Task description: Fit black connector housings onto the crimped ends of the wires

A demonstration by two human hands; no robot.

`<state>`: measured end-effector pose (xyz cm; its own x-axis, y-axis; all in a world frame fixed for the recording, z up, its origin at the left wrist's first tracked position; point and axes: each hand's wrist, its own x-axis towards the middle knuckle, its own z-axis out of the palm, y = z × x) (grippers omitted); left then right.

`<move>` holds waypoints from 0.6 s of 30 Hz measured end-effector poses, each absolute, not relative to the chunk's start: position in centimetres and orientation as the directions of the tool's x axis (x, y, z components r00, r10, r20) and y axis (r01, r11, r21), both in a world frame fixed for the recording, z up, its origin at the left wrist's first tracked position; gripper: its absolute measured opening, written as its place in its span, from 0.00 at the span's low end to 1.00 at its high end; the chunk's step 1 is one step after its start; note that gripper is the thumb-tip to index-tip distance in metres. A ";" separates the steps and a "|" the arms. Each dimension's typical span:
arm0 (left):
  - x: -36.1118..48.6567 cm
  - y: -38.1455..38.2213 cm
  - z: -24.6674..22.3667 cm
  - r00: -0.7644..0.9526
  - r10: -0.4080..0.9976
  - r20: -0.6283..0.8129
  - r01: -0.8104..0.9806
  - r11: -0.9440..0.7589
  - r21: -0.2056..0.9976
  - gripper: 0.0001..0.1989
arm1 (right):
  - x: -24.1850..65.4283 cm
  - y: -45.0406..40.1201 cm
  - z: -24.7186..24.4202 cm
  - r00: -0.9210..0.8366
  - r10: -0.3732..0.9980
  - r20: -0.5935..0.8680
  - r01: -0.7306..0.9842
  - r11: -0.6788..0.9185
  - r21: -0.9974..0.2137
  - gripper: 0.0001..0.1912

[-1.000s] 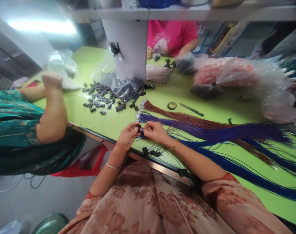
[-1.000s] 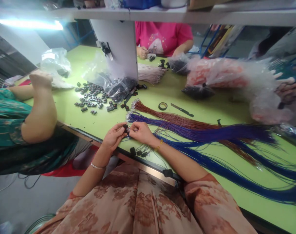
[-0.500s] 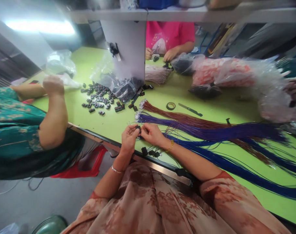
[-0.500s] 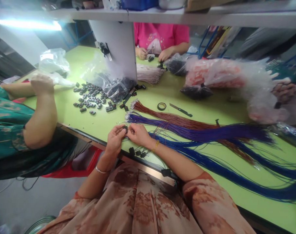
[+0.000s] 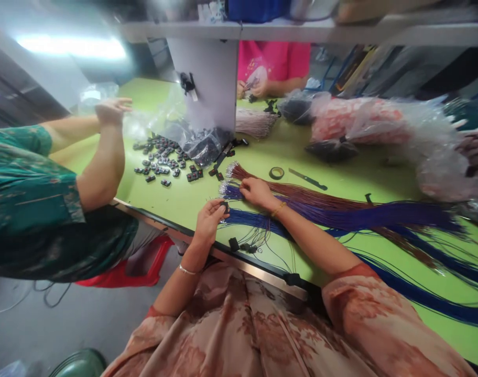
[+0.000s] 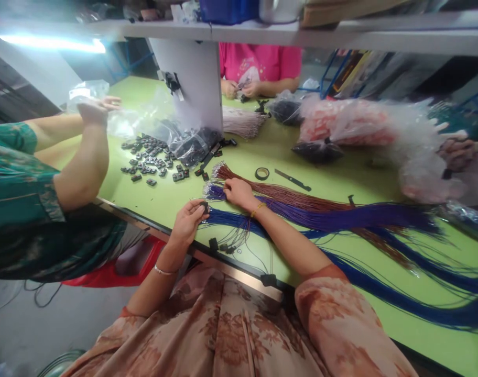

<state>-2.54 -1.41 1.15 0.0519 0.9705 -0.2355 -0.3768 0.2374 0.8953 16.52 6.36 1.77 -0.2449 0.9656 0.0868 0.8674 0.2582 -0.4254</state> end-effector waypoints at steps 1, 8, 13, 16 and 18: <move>-2.5 -1.5 1.2 0.055 0.969 -0.240 -0.385 0.242 0.891 0.21 | 16.6 6.4 1.6 -0.269 0.959 0.086 0.863 0.279 -0.421 0.08; -2.5 -1.7 1.3 0.050 0.968 -0.247 -0.407 0.245 0.880 0.20 | 16.8 5.7 3.4 -0.247 0.965 0.092 0.930 0.263 -0.256 0.11; -2.2 -1.6 1.5 0.066 0.968 -0.242 -0.426 0.246 0.870 0.19 | 15.9 6.1 4.2 -0.343 0.929 0.138 0.800 0.366 -0.476 0.08; -2.1 -1.6 1.4 0.064 0.969 -0.240 -0.449 0.243 0.860 0.19 | 14.8 6.1 4.4 -0.403 0.887 0.227 0.592 0.441 -0.674 0.07; -2.1 -1.6 1.4 0.068 0.969 -0.236 -0.467 0.240 0.851 0.19 | 14.1 5.7 4.7 -0.407 0.878 0.252 0.465 0.436 -0.770 0.06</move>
